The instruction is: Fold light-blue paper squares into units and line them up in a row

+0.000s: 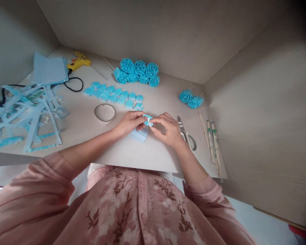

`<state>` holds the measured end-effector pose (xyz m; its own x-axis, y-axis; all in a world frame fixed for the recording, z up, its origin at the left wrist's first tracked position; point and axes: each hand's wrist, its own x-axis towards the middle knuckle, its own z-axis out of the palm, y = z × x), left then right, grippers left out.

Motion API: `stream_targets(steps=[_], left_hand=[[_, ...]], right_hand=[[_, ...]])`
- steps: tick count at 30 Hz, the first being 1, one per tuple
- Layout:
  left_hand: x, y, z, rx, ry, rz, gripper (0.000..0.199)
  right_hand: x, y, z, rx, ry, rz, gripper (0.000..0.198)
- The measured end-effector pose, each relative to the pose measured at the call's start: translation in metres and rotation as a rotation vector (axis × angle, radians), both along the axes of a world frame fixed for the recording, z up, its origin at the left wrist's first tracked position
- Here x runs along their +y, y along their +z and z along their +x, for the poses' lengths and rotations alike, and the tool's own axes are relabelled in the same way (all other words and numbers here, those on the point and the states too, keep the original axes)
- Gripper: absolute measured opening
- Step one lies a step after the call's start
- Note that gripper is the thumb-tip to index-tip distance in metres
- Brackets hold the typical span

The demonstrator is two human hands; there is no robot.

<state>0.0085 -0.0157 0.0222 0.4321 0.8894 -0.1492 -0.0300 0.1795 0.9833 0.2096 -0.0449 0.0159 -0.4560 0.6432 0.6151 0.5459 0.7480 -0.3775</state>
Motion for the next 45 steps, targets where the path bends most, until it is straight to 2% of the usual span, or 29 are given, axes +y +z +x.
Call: stream_targets(steps=[5, 10, 13, 22, 24, 29, 31, 34, 38, 41, 45], left_hand=[[0.001, 0.000, 0.000, 0.007, -0.019, 0.009, 0.029], [0.002, -0.003, 0.000, -0.028, -0.019, -0.053, 0.023], [0.003, -0.004, 0.000, -0.062, -0.012, -0.061, 0.024], [0.004, -0.003, 0.000, 0.073, 0.035, 0.106, 0.034], [0.005, -0.003, 0.000, 0.097, 0.046, 0.110, 0.036], [0.008, -0.002, -0.003, 0.054, 0.098, 0.052, 0.034], [0.008, -0.003, -0.003, 0.016, 0.088, 0.028, 0.033], [0.007, -0.004, -0.003, -0.023, 0.058, 0.012, 0.034], [0.007, -0.006, -0.002, -0.088, 0.062, -0.016, 0.031], [0.008, -0.008, -0.002, -0.162, 0.069, -0.068, 0.028], [0.009, -0.010, -0.003, -0.222, 0.050, -0.124, 0.025]], right_hand=[[0.001, 0.001, 0.003, -0.046, -0.004, 0.001, 0.021], [0.001, -0.002, 0.002, 0.062, -0.018, 0.024, 0.015], [0.001, -0.004, 0.001, 0.056, -0.016, 0.041, 0.014], [-0.001, -0.005, -0.001, 0.060, -0.042, 0.025, 0.009], [-0.003, -0.003, -0.001, 0.149, -0.065, -0.038, 0.012], [0.000, -0.006, 0.006, 0.761, -0.168, -0.176, 0.022], [0.004, -0.010, 0.009, 0.870, -0.137, -0.212, 0.030], [0.005, -0.010, 0.013, 0.734, -0.061, -0.236, 0.043], [0.004, -0.001, 0.016, 0.336, 0.056, -0.105, 0.052], [0.005, 0.002, 0.019, 0.121, 0.097, 0.011, 0.047], [0.007, 0.001, 0.018, -0.080, 0.075, 0.122, 0.033]])
